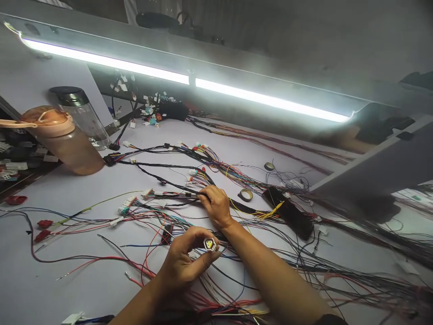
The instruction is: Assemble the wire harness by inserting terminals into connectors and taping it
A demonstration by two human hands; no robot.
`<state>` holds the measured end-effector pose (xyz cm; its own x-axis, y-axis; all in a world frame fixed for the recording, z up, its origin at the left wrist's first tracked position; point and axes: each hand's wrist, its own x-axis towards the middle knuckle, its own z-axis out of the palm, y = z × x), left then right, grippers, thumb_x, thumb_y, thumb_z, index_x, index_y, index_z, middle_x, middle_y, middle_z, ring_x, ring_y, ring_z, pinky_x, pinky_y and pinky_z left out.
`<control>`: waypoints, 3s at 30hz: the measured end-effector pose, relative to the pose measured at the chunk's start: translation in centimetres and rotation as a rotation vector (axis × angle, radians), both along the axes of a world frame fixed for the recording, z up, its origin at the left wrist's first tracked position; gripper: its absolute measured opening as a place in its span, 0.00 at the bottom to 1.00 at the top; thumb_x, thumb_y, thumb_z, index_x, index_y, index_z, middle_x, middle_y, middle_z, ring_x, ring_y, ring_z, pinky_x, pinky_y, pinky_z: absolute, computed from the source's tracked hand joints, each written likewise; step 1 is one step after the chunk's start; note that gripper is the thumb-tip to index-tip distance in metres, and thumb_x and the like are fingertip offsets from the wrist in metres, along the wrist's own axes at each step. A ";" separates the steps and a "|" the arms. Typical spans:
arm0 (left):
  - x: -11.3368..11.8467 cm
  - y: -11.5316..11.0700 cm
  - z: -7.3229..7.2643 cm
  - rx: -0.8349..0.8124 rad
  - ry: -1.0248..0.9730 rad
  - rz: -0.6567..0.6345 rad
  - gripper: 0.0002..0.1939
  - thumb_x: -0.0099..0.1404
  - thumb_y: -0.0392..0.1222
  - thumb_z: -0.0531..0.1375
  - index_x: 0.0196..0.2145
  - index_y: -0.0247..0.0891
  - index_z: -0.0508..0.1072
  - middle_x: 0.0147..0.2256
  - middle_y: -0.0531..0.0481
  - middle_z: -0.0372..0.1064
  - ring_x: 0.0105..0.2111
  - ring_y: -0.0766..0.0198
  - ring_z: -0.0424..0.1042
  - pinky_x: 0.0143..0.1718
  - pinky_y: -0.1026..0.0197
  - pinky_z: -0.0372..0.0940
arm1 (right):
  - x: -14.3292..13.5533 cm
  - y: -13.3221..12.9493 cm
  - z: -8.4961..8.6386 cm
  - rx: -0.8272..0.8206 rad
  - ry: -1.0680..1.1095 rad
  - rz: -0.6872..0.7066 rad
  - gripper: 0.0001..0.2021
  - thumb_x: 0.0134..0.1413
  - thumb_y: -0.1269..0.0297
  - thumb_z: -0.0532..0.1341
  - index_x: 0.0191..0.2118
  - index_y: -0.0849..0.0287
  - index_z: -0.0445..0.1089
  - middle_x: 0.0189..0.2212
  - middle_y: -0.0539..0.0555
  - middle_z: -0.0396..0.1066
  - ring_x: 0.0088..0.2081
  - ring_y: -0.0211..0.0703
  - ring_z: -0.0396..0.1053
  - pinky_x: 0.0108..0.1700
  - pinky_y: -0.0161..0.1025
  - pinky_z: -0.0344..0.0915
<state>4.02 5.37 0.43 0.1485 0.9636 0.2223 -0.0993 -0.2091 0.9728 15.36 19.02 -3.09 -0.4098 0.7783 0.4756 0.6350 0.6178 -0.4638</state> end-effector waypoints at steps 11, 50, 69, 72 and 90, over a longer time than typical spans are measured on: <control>-0.5 1.8 -0.1 -0.393 -0.143 0.342 0.18 0.53 0.49 0.69 0.37 0.38 0.69 0.36 0.47 0.74 0.38 0.64 0.72 0.40 0.64 0.66 | -0.1 -0.1 0.2 -0.001 -0.013 0.073 0.10 0.60 0.57 0.61 0.31 0.56 0.71 0.32 0.49 0.73 0.37 0.38 0.68 0.40 0.38 0.55; -0.5 2.3 -0.5 -0.461 -0.258 0.421 0.19 0.50 0.46 0.70 0.36 0.39 0.69 0.58 0.40 0.62 0.55 0.56 0.66 0.53 0.56 0.62 | 0.9 0.4 0.5 -0.058 -0.130 0.052 0.07 0.55 0.54 0.65 0.37 0.49 0.76 0.48 0.52 0.72 0.50 0.49 0.64 0.46 0.47 0.56; -0.7 1.5 -0.5 -0.337 -0.063 0.227 0.15 0.59 0.47 0.64 0.39 0.39 0.65 0.58 0.38 0.63 0.51 0.58 0.68 0.56 0.51 0.59 | -0.5 4.6 3.4 -0.556 0.005 -0.314 0.21 0.56 0.47 0.56 0.25 0.58 0.76 0.20 0.50 0.65 0.23 0.37 0.57 0.27 0.36 0.46; -0.7 1.1 -0.3 -0.276 0.109 0.143 0.13 0.61 0.48 0.63 0.39 0.40 0.66 0.56 0.39 0.66 0.57 0.55 0.64 0.60 0.49 0.54 | -0.3 6.0 3.6 -0.599 0.059 -0.329 0.23 0.55 0.45 0.56 0.26 0.59 0.77 0.15 0.47 0.60 0.21 0.36 0.56 0.27 0.35 0.48; -1.0 1.6 -0.9 -0.263 0.217 0.096 0.14 0.62 0.52 0.60 0.40 0.42 0.64 0.55 0.41 0.67 0.57 0.55 0.64 0.60 0.48 0.53 | 0.5 5.6 3.5 -0.832 0.357 -0.060 0.17 0.45 0.51 0.63 0.25 0.62 0.74 0.15 0.44 0.57 0.21 0.33 0.50 0.27 0.33 0.48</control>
